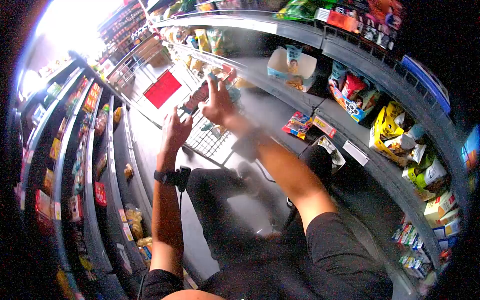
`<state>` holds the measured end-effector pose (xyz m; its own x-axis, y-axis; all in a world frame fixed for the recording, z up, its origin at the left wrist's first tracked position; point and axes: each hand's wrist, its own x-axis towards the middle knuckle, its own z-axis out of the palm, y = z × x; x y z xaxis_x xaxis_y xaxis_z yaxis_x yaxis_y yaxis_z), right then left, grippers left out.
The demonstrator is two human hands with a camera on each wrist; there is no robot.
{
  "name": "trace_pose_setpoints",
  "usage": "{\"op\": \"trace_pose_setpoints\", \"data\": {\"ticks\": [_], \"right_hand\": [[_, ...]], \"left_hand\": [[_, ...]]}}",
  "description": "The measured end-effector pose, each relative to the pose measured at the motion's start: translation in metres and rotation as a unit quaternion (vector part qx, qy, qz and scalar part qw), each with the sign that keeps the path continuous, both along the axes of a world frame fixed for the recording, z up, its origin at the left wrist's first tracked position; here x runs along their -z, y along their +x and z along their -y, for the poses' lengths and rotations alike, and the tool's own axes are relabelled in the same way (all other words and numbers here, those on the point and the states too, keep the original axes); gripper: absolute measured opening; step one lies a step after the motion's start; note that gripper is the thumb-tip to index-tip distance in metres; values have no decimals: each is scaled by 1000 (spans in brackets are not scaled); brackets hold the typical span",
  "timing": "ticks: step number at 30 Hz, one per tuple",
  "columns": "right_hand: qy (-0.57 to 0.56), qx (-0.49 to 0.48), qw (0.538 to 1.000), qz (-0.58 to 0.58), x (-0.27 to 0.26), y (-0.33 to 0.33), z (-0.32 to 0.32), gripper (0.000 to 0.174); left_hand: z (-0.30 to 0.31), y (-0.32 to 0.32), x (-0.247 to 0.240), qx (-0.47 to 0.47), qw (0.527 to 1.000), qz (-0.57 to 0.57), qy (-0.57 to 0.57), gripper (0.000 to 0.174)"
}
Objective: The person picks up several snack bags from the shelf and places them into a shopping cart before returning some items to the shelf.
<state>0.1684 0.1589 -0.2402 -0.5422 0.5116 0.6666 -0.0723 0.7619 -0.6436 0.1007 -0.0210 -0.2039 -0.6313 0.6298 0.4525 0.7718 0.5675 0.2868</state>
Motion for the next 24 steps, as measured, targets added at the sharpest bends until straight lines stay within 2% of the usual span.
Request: {"op": "trace_pose_setpoints", "data": {"ticks": [2, 3, 4, 5, 6, 7, 8, 9, 10, 11, 13, 15, 16, 17, 19, 20, 22, 23, 24], "right_hand": [[-65, -35, 997, 26, 4, 9, -9, 94], [-67, -53, 995, -54, 8, 11, -9, 89], [-59, -53, 995, -55, 14, 19, -15, 87], [-56, -46, 996, -57, 11, 37, -26, 86], [5, 18, 993, -113, 11, 38, -30, 80], [-63, -16, 993, -103, 15, 49, -38, 78], [-76, -24, 992, -100, 11, 65, -51, 76], [-88, -32, 991, -97, 9, 73, -65, 73], [-75, 30, 988, -135, 38, 56, -85, 72], [-140, 45, 984, -97, 30, 66, -98, 70], [-145, 66, 982, -102, 20, 79, -134, 67], [-121, 111, 977, -136, 20, 77, -176, 65], [-140, 144, 973, -110, 4, 82, -194, 66], [-161, 177, 967, -83, -4, 85, -211, 68], [-209, 184, 954, -109, -13, 94, -245, 54], [-227, 171, 953, -110, -16, 102, -254, 59], [-195, 186, 958, -99, 3, 98, -280, 58], [-186, 189, 959, -99, 10, 97, -290, 57], [-181, 192, 959, -102, 13, 95, -296, 56]], "left_hand": [[-4, -2, 6, -31, 999, -43, 1, 61], [-11, 5, 1, -31, 997, -69, 7, 57], [-18, 13, -5, -18, 995, -98, 25, 55], [-37, 25, -15, 3, 991, -126, 39, 52], [-50, 29, -19, 45, 988, -133, 59, 48], [-66, 36, -21, 85, 983, -149, 67, 44], [-82, 44, -23, 125, 976, -165, 73, 41], [-102, 61, -29, 137, 980, -128, 73, 39], [-118, 83, -36, 173, 977, -79, 91, 33], [-141, 79, -25, 222, 965, -82, 116, 28], [-191, 75, -3, 260, 955, -64, 125, 23], [-237, 71, 14, 279, 951, 21, 136, 21], [-272, 53, 42, 317, 927, 2, 200, 21], [-301, 35, 49, 321, 932, 18, 166, 22], [-366, 6, 75, 347, 899, 191, 187, 35], [-377, 11, 70, 335, 897, 225, 182, 37], [-397, 38, 32, 310, 890, 287, 169, 42], [-407, 50, 23, 264, 900, 302, 168, 49], [-432, 35, 41, 280, 890, 311, 180, 52]]}}
